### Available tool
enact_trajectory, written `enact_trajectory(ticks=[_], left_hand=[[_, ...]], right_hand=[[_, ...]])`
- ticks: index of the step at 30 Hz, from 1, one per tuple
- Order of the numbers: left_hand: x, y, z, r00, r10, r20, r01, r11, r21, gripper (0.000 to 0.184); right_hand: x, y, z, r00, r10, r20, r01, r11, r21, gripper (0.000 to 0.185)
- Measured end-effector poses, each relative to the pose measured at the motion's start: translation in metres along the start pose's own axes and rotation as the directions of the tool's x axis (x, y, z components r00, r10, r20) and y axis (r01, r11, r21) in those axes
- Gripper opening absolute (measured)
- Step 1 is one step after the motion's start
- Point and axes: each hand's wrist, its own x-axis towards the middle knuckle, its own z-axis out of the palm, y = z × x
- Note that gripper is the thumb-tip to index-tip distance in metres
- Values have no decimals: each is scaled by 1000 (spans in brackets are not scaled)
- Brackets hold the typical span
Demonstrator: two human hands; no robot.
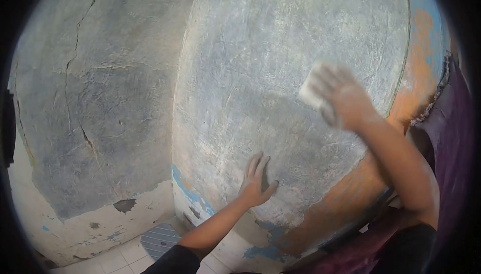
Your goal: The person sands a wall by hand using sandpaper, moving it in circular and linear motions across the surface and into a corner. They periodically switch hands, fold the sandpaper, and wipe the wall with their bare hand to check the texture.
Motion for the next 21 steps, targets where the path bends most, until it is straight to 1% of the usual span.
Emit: enact_trajectory(ticks=[1,3,4,5,6,7,8,9,10,11,12,13,14,15,16,18,19,20,21], left_hand=[[-11,0,2,997,-76,4,76,997,-6,79],[-17,1,-4,995,-94,28,94,996,4,80],[-18,0,-10,994,-97,53,96,995,32,80],[-20,-1,-15,994,-101,42,100,994,34,80],[-19,-1,-21,993,-108,55,105,993,53,80],[-16,-1,-23,991,-115,69,110,991,70,80],[-13,-3,-24,991,-114,63,110,992,66,80],[-11,-4,-25,992,-105,67,101,993,66,80],[-10,-4,-21,992,-100,73,95,993,63,80],[-8,-2,-16,991,-109,81,105,993,51,80],[-5,-2,-12,996,-75,51,75,997,15,80],[-1,-3,-8,999,-40,21,40,999,-15,80],[3,-2,-6,998,-43,36,44,999,-13,80],[5,1,-3,999,-33,6,33,999,-24,82],[6,2,2,999,-25,-27,24,999,-33,83],[10,1,12,999,-28,-19,28,999,-19,85],[12,0,19,999,-26,-25,25,1000,-16,87],[13,0,25,1000,-30,-9,30,999,-15,87],[14,0,28,999,-40,-13,40,999,8,88]], right_hand=[[4,0,1,1000,-7,11,7,1000,1,54],[10,0,4,988,108,-108,-126,977,-175,53],[8,-3,3,990,94,-107,-112,978,-174,53],[3,-8,1,983,-151,106,148,988,33,52],[3,-7,-1,873,-416,255,347,897,273,52],[8,0,0,897,-368,245,298,913,280,50],[15,11,-1,895,-371,246,302,913,275,50],[24,27,-4,977,-184,108,175,981,87,51],[29,39,-9,998,-14,-62,9,997,-78,51],[37,34,-23,996,86,11,-85,993,-76,54],[31,32,-14,995,93,26,-91,993,-71,54],[22,29,2,998,-69,-10,69,996,-48,53],[17,21,9,972,-229,-53,228,973,-29,52],[7,12,14,929,-355,99,339,929,149,57],[4,11,16,930,-353,99,335,928,164,57],[0,13,6,908,-357,218,324,930,174,60],[-1,22,5,958,-277,76,270,959,92,58],[-6,25,4,960,-269,81,260,960,104,58],[-9,27,4,978,-206,19,206,978,31,58]])
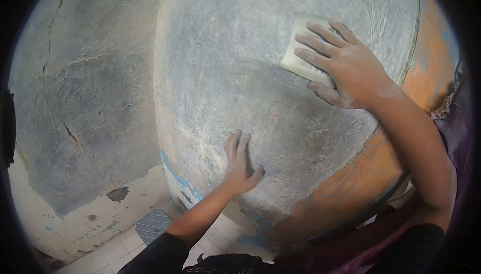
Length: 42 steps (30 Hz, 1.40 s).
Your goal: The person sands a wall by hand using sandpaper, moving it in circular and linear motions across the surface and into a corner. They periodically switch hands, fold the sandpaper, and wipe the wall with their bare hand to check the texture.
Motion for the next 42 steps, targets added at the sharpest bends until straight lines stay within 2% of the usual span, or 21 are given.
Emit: enact_trajectory(ticks=[3,5,6,7,9,10,13,14,15,17,20,23,27,30,32,33,35,36,37,39,42], left_hand=[[3,-4,5,1000,5,6,-5,1000,20,91],[6,-13,5,999,31,7,-31,999,14,93],[5,-18,5,999,41,5,-41,999,27,91],[3,-23,6,999,46,4,-46,998,38,90],[-2,-36,11,997,65,-35,-64,997,38,88],[-4,-43,11,994,93,-50,-88,992,90,86],[-6,-67,14,988,122,-94,-107,983,149,84],[-8,-73,13,985,126,-121,-106,982,158,82],[-7,-79,11,987,118,-108,-101,984,148,82],[-2,-92,3,979,142,-149,-117,979,168,80],[8,-113,-6,969,148,-196,-112,977,179,79],[15,-130,-16,965,112,-236,-75,984,159,77],[16,-150,-26,966,83,-244,-53,991,125,76],[12,-166,-30,958,90,-271,-63,992,107,76],[11,-170,-31,957,80,-280,-56,994,93,75],[11,-172,-31,955,88,-282,-67,994,86,75],[9,-174,-30,956,71,-286,-58,997,55,74],[9,-175,-30,952,60,-299,-52,998,36,74],[10,-178,-31,951,56,-305,-46,998,39,74],[5,-185,-35,959,66,-277,-42,995,94,76],[1,-198,-35,956,94,-276,-59,990,131,78]], right_hand=[[-11,-17,14,996,56,-63,-57,998,-19,57],[-16,-26,17,949,-266,168,213,937,278,56],[-14,-27,15,921,-280,269,204,938,279,65],[-12,-19,17,924,-274,265,199,940,276,65],[-4,-6,22,987,-152,49,145,983,113,55],[-2,-7,21,995,-68,78,63,995,76,62],[2,-32,41,996,-81,43,77,994,78,57],[3,-42,43,974,-198,108,183,974,131,38],[4,-49,48,974,-194,120,176,974,143,38],[8,-63,58,888,-427,171,337,857,390,34],[35,-51,63,929,-353,108,322,918,232,32],[69,-53,63,957,-267,117,235,944,230,33],[99,-77,89,895,-394,208,339,905,256,36],[131,-61,94,899,-428,89,390,878,279,39],[158,-49,86,978,-204,42,200,976,84,40],[163,-60,89,977,-206,51,201,975,90,40],[165,-94,103,933,-297,203,291,955,57,42],[163,-109,116,871,-462,166,426,879,215,41],[159,-107,126,868,-470,163,434,875,214,41],[177,-102,119,917,-380,123,335,900,280,42],[192,-88,104,980,-188,64,179,976,128,47]])
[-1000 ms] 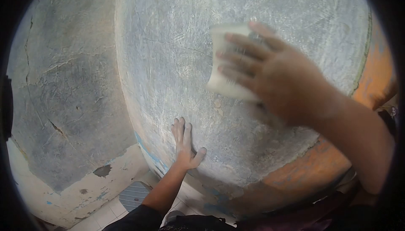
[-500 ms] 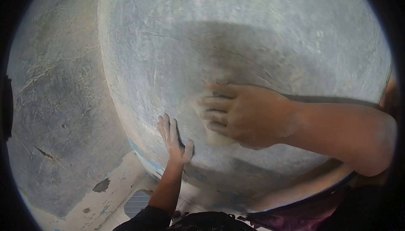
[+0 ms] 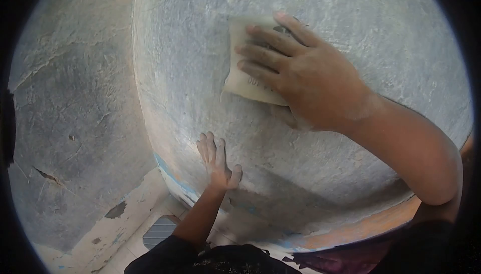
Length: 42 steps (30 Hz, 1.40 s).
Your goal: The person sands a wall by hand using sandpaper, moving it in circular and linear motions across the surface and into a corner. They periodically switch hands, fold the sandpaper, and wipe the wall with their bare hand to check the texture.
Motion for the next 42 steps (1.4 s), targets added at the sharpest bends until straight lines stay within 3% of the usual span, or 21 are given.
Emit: enact_trajectory(ticks=[3,5,7,9,12,13,15,16,18,21,23,25,26,28,29,31,35,36,38,41,42], left_hand=[[-4,-2,-1,999,-21,49,21,1000,5,79],[-12,-7,-2,998,-25,56,24,1000,13,78],[-19,-13,-2,997,-28,68,26,999,31,78],[-26,-15,0,998,-37,52,35,999,38,74],[-36,-13,2,992,-90,89,84,994,67,72],[-40,-12,0,986,-135,97,126,988,93,72],[-53,-7,-1,967,-231,108,224,972,70,73],[-58,-7,-3,940,-325,109,322,946,44,75],[-67,-6,-5,911,-401,98,402,916,15,77],[-70,0,-6,854,-506,125,513,858,-27,80],[-67,4,-7,832,-535,150,543,839,-21,81],[-65,7,-11,813,-548,197,566,823,-48,81],[-66,8,-14,814,-541,212,561,827,-45,81],[-64,11,-16,809,-531,252,562,825,-64,82],[-64,13,-16,809,-527,259,560,826,-66,82],[-67,19,-16,833,-475,284,517,851,-91,84],[-67,27,-15,825,-470,315,518,850,-90,86],[-65,29,-17,820,-470,327,524,846,-97,87],[-60,33,-21,823,-460,334,517,850,-103,89],[-52,42,-24,807,-441,393,522,843,-126,92],[-51,45,-25,806,-431,407,519,844,-133,93]], right_hand=[[-12,-36,15,990,99,97,-102,994,27,53],[-24,-59,29,958,-234,166,227,972,61,56],[-27,-43,28,961,-190,202,168,978,122,59],[-21,-24,4,966,259,-25,-258,966,7,60],[-31,-52,17,922,383,-61,-385,923,-20,64],[-38,-75,27,958,265,106,-275,957,88,66],[-70,-109,54,947,-190,258,171,981,95,66],[-74,-106,54,951,-190,245,171,980,96,66],[-74,-88,42,978,26,208,-92,945,313,67],[-61,-51,-9,907,419,44,-408,900,-151,71],[-69,-74,9,876,482,36,-473,870,-140,68],[-98,-117,49,952,136,275,-208,945,252,70],[-107,-128,57,949,149,280,-223,941,256,70],[-118,-140,64,960,-155,231,171,984,-51,72],[-115,-134,54,961,-148,235,164,985,-50,72],[-104,-108,15,929,227,292,-310,909,278,74],[-119,-125,21,854,514,81,-518,854,40,69],[-126,-148,30,830,430,354,-515,835,193,69],[-140,-181,55,933,51,357,-165,941,296,70],[-151,-174,53,930,193,312,-279,924,263,68],[-144,-158,31,901,301,312,-340,937,77,68]])
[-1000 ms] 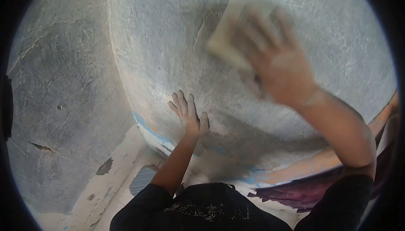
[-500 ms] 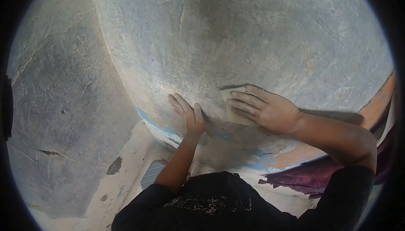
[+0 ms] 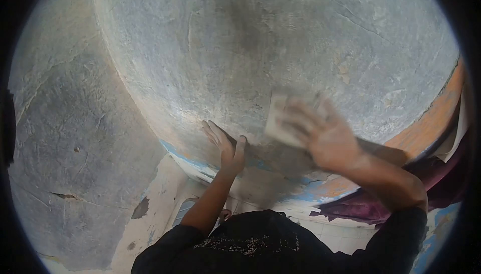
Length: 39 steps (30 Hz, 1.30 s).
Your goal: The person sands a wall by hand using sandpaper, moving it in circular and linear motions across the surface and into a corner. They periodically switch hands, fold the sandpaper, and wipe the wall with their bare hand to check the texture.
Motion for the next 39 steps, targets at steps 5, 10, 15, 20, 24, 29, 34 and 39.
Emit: enact_trajectory(ticks=[5,10,15,20,24,29,34,39], left_hand=[[-10,16,5,998,42,45,-42,999,17,95],[-14,53,-2,962,272,28,-271,961,-54,79],[-26,103,2,808,585,66,-584,811,-30,67],[-41,145,35,801,543,253,-531,839,-120,77],[-59,139,65,881,386,275,-328,915,-234,96],[-57,125,85,975,91,201,-106,992,63,98],[-6,155,63,940,341,-18,-337,936,105,92],[-3,159,93,906,420,-54,-379,860,340,105]], right_hand=[[-7,-22,3,915,373,-152,-329,910,254,70],[-27,-30,32,994,96,-59,-68,929,363,70],[-31,-14,5,869,466,-168,-376,841,389,68],[-46,-38,44,930,252,-266,-88,859,505,55],[-61,-33,43,919,239,-313,22,763,645,51],[-87,-12,39,859,181,-479,412,311,857,39],[-91,-11,39,710,364,-603,623,76,779,19],[-91,-17,48,562,454,-691,778,-8,628,14]])
